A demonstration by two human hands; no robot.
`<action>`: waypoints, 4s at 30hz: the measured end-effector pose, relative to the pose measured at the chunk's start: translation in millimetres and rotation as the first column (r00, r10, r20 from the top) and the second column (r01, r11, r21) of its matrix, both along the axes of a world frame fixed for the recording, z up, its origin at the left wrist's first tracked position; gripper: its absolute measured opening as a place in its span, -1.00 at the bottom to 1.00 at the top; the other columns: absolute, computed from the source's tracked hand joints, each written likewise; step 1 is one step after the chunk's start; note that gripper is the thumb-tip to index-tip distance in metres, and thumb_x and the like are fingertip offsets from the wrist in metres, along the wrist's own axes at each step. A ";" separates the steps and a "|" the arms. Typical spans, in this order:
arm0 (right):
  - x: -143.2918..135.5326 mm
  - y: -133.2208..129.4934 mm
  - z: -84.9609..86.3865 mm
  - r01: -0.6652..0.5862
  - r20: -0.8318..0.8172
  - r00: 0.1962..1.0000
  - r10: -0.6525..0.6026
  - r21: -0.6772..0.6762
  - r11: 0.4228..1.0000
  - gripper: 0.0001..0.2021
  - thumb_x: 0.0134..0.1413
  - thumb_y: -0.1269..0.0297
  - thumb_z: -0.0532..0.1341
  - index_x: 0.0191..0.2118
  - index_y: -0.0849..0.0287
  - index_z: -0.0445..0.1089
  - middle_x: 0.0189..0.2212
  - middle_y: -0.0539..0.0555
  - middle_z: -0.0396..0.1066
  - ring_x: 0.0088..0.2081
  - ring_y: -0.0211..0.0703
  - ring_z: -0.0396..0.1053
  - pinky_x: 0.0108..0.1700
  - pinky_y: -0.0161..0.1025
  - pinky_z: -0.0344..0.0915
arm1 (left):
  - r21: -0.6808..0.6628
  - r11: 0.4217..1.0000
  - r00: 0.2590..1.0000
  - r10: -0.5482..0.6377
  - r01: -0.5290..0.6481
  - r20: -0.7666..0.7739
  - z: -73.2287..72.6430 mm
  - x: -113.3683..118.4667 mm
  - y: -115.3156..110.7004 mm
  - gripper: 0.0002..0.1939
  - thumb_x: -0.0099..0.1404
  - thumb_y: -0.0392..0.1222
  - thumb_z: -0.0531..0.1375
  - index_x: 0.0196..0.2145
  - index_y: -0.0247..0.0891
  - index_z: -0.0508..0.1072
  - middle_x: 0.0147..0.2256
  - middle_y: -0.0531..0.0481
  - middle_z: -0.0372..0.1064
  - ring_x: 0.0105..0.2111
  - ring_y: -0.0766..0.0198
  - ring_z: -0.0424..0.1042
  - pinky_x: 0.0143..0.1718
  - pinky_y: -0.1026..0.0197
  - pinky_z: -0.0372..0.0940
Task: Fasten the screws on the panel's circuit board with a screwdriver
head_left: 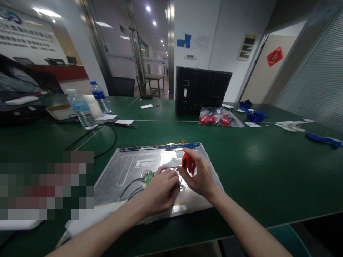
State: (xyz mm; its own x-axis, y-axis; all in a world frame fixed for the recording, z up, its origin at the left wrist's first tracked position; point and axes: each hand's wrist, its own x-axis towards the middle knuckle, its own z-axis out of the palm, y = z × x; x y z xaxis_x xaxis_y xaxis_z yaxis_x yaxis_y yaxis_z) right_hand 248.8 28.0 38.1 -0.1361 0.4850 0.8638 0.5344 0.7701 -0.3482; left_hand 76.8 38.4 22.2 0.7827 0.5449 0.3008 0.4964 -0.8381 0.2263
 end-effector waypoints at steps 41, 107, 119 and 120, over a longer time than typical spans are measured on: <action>2.3 -4.5 1.2 -0.086 -0.045 0.996 0.082 -0.081 0.993 -0.50 0.14 0.41 0.05 0.21 0.14 0.08 -0.35 0.02 0.35 -0.48 -0.28 0.28 -0.51 -0.36 0.30 | -0.012 1.000 1.000 -0.011 0.011 0.003 0.1 -0.4 0.1 -0.86 0.25 -0.38 0.06 -0.34 -0.24 0.39 -0.32 -0.04 0.39 -0.27 0.16 0.34 0.01 -0.03 0.12; 2.5 -4.7 2.8 -0.083 -0.031 0.996 0.081 -0.073 0.994 -0.49 0.15 0.40 0.05 0.23 0.13 0.08 -0.36 0.04 0.37 -0.52 -0.27 0.26 -0.54 -0.34 0.27 | -0.010 1.000 1.000 0.000 0.000 -0.015 -1.0 -0.2 0.8 -0.86 0.26 -0.36 0.07 -0.31 -0.23 0.40 -0.29 -0.04 0.41 -0.23 0.15 0.36 0.04 -0.04 0.11; 0.8 -0.9 -0.4 -0.013 0.001 1.000 0.013 0.002 1.000 -0.54 0.20 0.33 0.16 0.19 0.06 0.10 -0.48 -0.10 0.27 -0.59 -0.36 0.14 -0.53 -0.40 0.16 | -0.021 1.000 1.000 -0.007 0.007 0.003 -3.9 -1.4 1.9 -0.83 0.26 -0.36 0.05 -0.26 -0.23 0.41 -0.27 -0.05 0.43 -0.21 0.14 0.37 0.04 -0.05 0.11; 1.2 -1.4 -0.4 -0.022 0.002 1.000 0.022 -0.005 1.000 -0.53 0.19 0.34 0.16 0.19 0.07 0.10 -0.46 -0.09 0.28 -0.58 -0.35 0.14 -0.53 -0.40 0.17 | -0.026 1.000 1.000 -0.007 0.007 0.001 -4.5 -1.5 2.1 -0.83 0.26 -0.36 0.05 -0.26 -0.23 0.41 -0.26 -0.05 0.42 -0.21 0.14 0.37 0.04 -0.05 0.11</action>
State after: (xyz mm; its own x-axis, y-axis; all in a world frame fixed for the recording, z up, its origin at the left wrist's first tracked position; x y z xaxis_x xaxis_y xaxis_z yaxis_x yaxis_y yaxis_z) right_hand 250.0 26.5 37.7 -0.1482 0.4866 0.8610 0.5181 0.7798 -0.3515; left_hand 75.3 40.5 17.7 0.7861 0.5469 0.2878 0.4903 -0.8354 0.2484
